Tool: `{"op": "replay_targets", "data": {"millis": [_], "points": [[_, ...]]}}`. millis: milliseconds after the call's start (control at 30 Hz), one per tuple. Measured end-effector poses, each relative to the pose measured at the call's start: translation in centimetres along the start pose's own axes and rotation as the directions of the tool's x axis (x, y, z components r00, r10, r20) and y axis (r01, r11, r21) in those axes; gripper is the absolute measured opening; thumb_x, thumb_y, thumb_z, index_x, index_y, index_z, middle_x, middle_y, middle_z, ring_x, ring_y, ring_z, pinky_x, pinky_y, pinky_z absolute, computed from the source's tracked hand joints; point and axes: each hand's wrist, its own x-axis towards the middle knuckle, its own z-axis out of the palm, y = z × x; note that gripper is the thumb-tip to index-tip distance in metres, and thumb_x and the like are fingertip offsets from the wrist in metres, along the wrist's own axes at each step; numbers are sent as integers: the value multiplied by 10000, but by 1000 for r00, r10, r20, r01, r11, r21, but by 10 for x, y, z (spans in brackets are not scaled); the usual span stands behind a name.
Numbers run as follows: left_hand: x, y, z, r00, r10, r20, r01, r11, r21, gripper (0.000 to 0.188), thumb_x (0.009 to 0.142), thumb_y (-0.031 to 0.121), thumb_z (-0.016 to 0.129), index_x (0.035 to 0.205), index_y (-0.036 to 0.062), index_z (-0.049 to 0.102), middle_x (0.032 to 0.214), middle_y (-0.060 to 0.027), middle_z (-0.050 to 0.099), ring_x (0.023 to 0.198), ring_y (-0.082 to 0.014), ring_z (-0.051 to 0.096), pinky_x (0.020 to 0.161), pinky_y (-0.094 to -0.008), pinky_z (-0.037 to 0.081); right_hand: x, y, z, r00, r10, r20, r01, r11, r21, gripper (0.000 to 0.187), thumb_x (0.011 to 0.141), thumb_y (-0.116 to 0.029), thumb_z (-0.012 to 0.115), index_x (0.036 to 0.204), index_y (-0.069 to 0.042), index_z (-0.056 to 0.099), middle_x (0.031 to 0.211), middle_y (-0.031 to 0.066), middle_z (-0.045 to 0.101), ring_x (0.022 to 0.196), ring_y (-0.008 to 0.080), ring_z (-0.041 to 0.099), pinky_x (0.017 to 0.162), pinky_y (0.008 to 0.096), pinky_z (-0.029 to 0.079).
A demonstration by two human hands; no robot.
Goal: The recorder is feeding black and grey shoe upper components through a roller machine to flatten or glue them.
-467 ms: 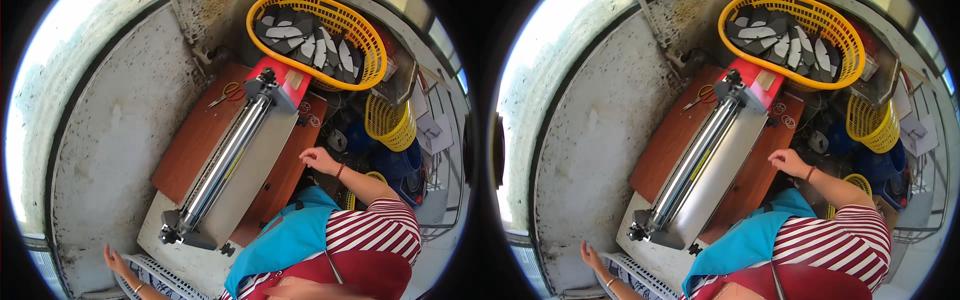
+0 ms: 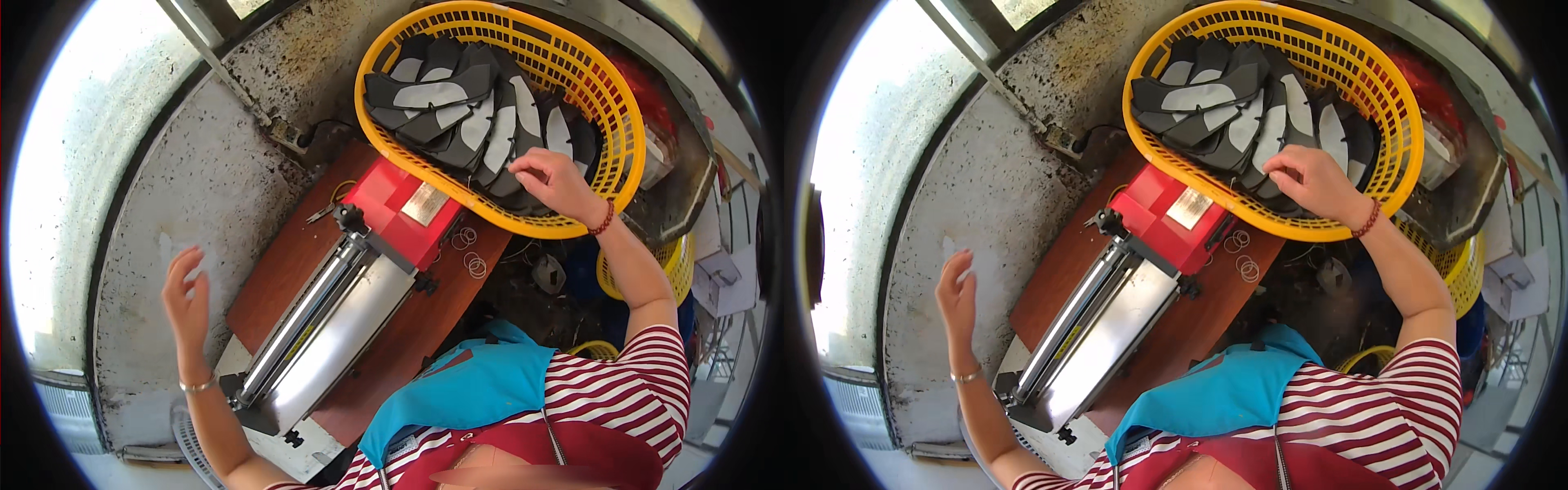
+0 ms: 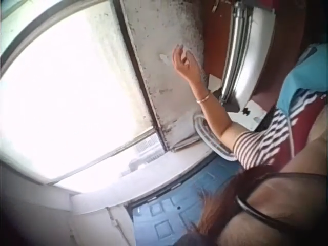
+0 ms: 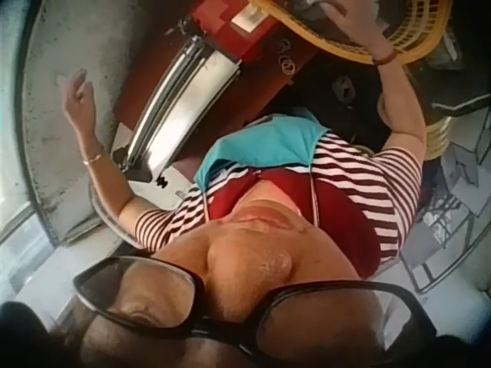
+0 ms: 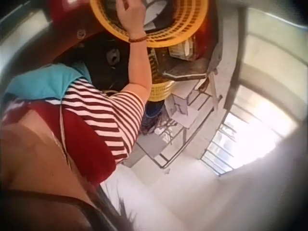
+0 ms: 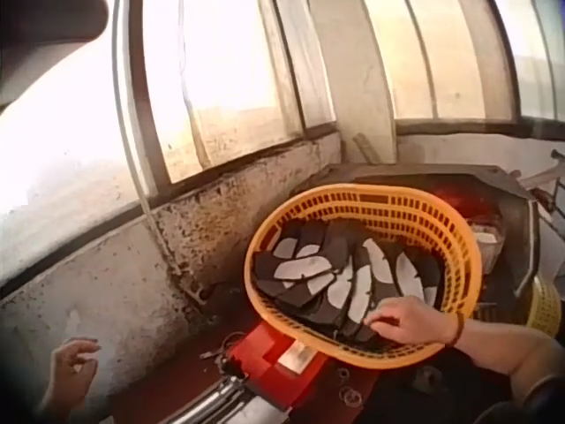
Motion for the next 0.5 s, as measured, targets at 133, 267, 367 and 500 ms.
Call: {"op": "replay_targets", "data": {"millis": [133,267,367,500], "points": [[97,130,144,909,309,281,-326,945,17,367,828,56,660,1195,42,682,1314,-165,643,1196,-372,619,1042,-414,485,-18,27,-47,992,-104,68,108,993,-51,123,888,-50,691,1008,-24,696,882,116,671,745,278,666,651,346,520],[179,173,270,767,361,531,-429,903,7,513,859,181,671,1343,33,586,1342,-182,611,1253,-356,586,1070,-410,471,-36,37,-74,983,-186,8,185,973,-136,138,850,-21,714,988,-19,705,886,121,698,775,304,684,676,374,538],[242,179,371,791,250,559,-393,907,151,819,796,368,739,1501,66,450,1483,-184,516,1367,-344,510,1129,-432,420,-54,47,-86,981,-167,-95,141,962,-232,141,826,-5,725,965,-16,709,903,123,708,786,308,688,685,385,541],[302,164,454,826,71,558,-318,878,358,1197,637,592,813,1579,37,327,1586,-219,402,1468,-347,405,1191,-439,353,-66,66,-87,978,-76,-192,12,949,-316,148,807,3,733,952,-15,714,882,126,709,793,317,689,702,392,544]]}}
